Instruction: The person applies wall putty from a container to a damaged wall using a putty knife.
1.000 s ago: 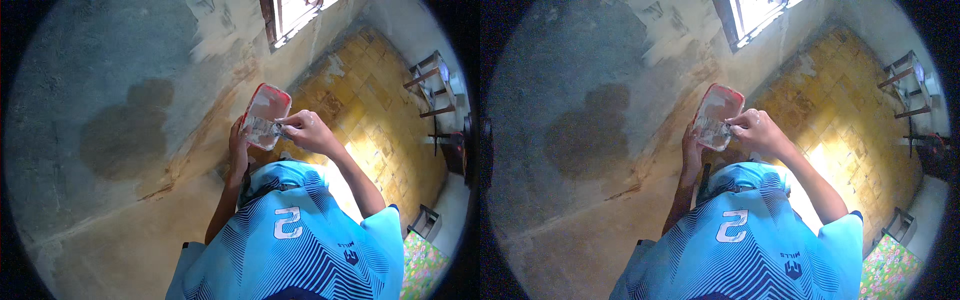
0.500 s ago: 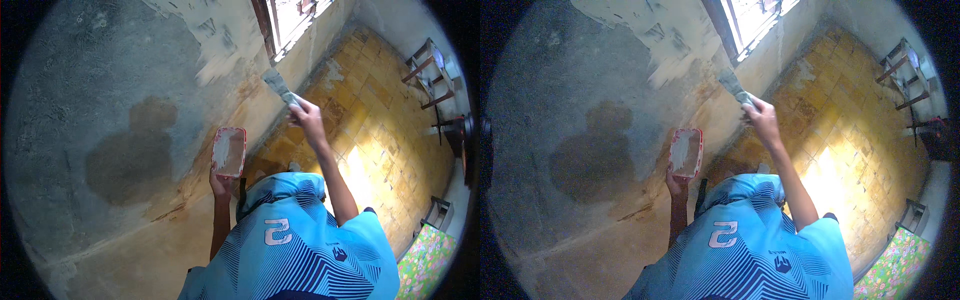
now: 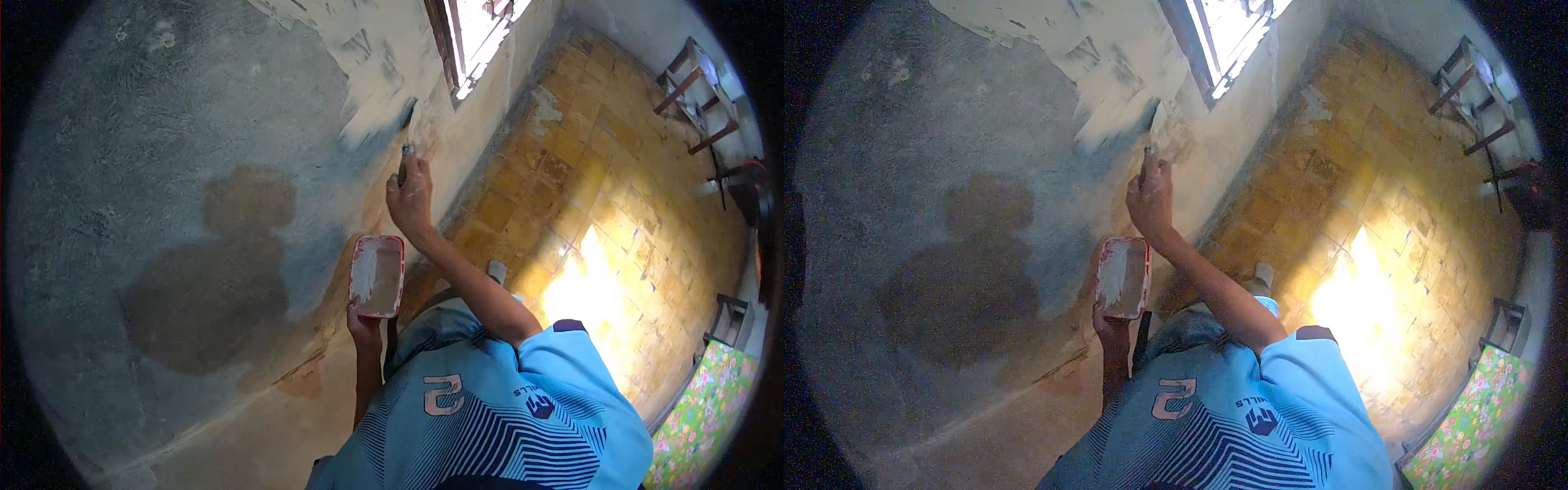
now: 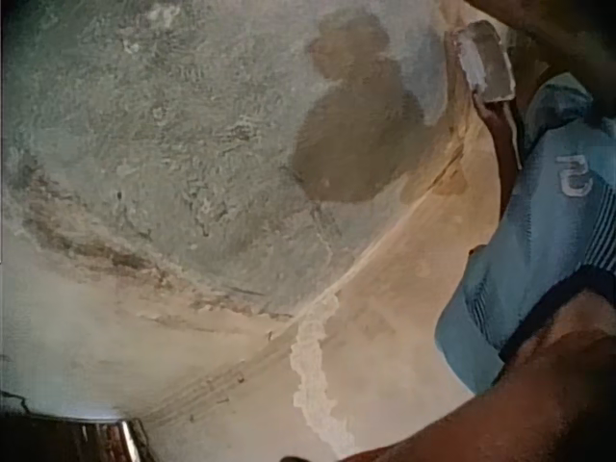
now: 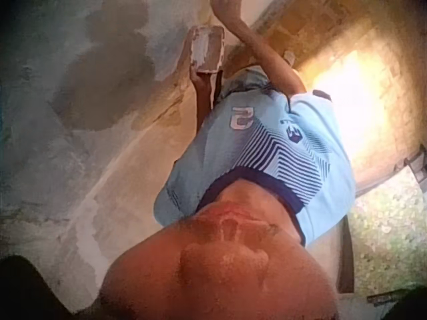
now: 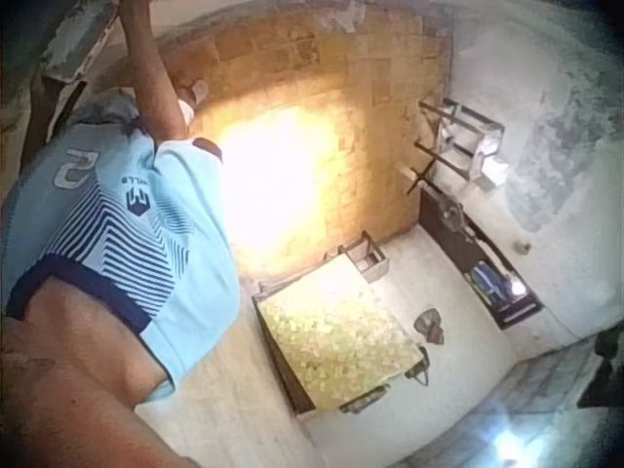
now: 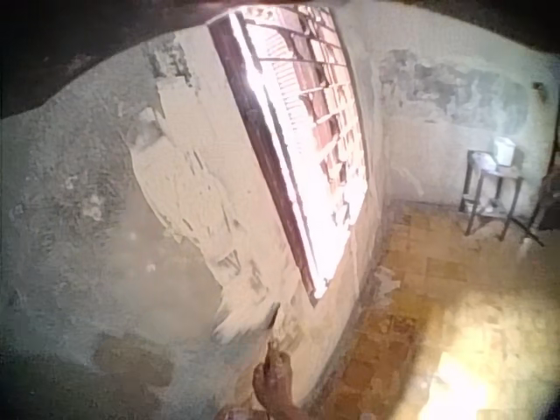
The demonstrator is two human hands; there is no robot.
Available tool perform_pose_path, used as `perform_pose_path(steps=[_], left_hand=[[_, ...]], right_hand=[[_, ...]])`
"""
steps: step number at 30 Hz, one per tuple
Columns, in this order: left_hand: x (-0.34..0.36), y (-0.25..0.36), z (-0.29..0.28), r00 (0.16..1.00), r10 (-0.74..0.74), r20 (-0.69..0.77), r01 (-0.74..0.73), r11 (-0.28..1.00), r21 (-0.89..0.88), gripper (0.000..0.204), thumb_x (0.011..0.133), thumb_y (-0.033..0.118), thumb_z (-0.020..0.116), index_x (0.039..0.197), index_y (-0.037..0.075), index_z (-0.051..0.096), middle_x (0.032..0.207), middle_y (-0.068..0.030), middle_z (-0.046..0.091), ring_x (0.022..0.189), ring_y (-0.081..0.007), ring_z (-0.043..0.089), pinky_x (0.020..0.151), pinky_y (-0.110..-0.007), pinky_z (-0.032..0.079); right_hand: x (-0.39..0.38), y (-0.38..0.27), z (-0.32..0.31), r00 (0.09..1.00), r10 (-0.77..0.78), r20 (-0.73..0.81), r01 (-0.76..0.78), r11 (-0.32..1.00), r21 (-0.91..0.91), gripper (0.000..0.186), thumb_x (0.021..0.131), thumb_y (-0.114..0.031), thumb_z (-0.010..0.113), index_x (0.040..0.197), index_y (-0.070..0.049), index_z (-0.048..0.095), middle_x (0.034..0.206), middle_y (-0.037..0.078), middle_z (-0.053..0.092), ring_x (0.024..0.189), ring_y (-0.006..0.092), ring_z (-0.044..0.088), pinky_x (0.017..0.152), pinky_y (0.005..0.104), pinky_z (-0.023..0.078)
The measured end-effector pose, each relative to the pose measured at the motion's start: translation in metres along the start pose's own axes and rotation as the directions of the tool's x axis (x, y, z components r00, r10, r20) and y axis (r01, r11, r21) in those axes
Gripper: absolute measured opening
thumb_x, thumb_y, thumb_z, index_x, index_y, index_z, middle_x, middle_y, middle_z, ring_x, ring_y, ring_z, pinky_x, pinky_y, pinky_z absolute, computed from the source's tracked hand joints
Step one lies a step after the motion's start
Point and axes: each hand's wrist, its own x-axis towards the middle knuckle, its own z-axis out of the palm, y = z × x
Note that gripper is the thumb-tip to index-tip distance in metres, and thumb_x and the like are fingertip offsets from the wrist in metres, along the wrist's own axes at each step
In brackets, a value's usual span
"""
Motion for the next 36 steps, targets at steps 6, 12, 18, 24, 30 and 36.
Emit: perform_pose_path(steps=[6,12,18,24,30,36], left_hand=[[0.013,0.002,-0.039,0.999,-0.047,-0.001,0.047,0.999,0.009,0.052,0.092,0.037,0.05,0.132,0.004,0.041,0.126,-0.0151,0.051,0.114,-0.0329,0.055,0.088,-0.052,0.052],[0.025,-0.002,-0.049,0.997,0.074,0.024,-0.076,0.992,0.099,0.052,0.094,0.035,0.048,0.134,0.003,0.039,0.126,-0.0142,0.051,0.111,-0.0307,0.056,0.085,-0.048,0.054],[0.023,0.003,-0.037,0.999,-0.032,0.007,0.032,0.999,-0.006,0.05,0.094,0.03,0.047,0.135,0.004,0.038,0.127,-0.0145,0.051,0.113,-0.0302,0.056,0.086,-0.05,0.053],[0.014,0.0,-0.027,0.998,-0.055,0.006,0.055,0.994,-0.091,0.054,0.093,0.033,0.045,0.138,0.005,0.036,0.131,-0.0163,0.048,0.116,-0.0334,0.054,0.084,-0.055,0.053],[-0.004,0.009,-0.013,0.995,-0.088,-0.051,0.089,0.996,0.022,0.053,0.092,0.033,0.04,0.135,0.001,0.041,0.128,-0.0154,0.053,0.117,-0.0292,0.055,0.095,-0.046,0.048],[-0.001,0.003,-0.046,0.994,-0.056,-0.089,0.058,0.998,0.024,0.055,0.089,0.034,0.045,0.134,0.002,0.039,0.126,-0.0174,0.051,0.11,-0.0342,0.057,0.078,-0.054,0.054]], right_hand=[[-0.032,-0.012,0.024,1.0,0.003,-0.001,-0.003,0.999,0.045,0.048,0.076,0.002,0.06,0.121,0.004,0.045,0.089,0.019,0.047,0.077,0.0342,0.052,0.068,0.0423,0.044],[-0.08,-0.055,-0.002,0.984,0.099,0.147,-0.114,0.989,0.095,0.049,0.076,-0.002,0.064,0.122,0.003,0.046,0.098,0.021,0.051,0.088,0.0385,0.055,0.078,0.0412,0.046],[-0.083,-0.033,-0.068,0.957,0.14,0.256,-0.178,0.975,0.134,0.044,0.076,-0.007,0.064,0.117,0.005,0.051,0.095,0.02,0.051,0.087,0.0363,0.054,0.08,0.0431,0.045],[0.009,0.003,-0.05,0.996,0.094,-0.012,-0.095,0.991,-0.097,0.042,0.073,-0.007,0.061,0.112,0.005,0.054,0.084,0.017,0.049,0.075,0.0302,0.052,0.067,0.0399,0.043],[-0.026,0.011,0.009,0.999,0.035,0.014,-0.036,0.998,0.049,0.043,0.072,-0.006,0.064,0.113,0.004,0.052,0.094,0.019,0.046,0.081,0.0329,0.052,0.071,0.041,0.045],[-0.089,-0.049,-0.023,0.967,0.124,0.223,-0.165,0.971,0.174,0.04,0.073,-0.004,0.065,0.11,0.005,0.053,0.096,0.016,0.047,0.087,0.0294,0.054,0.074,0.0376,0.046]])
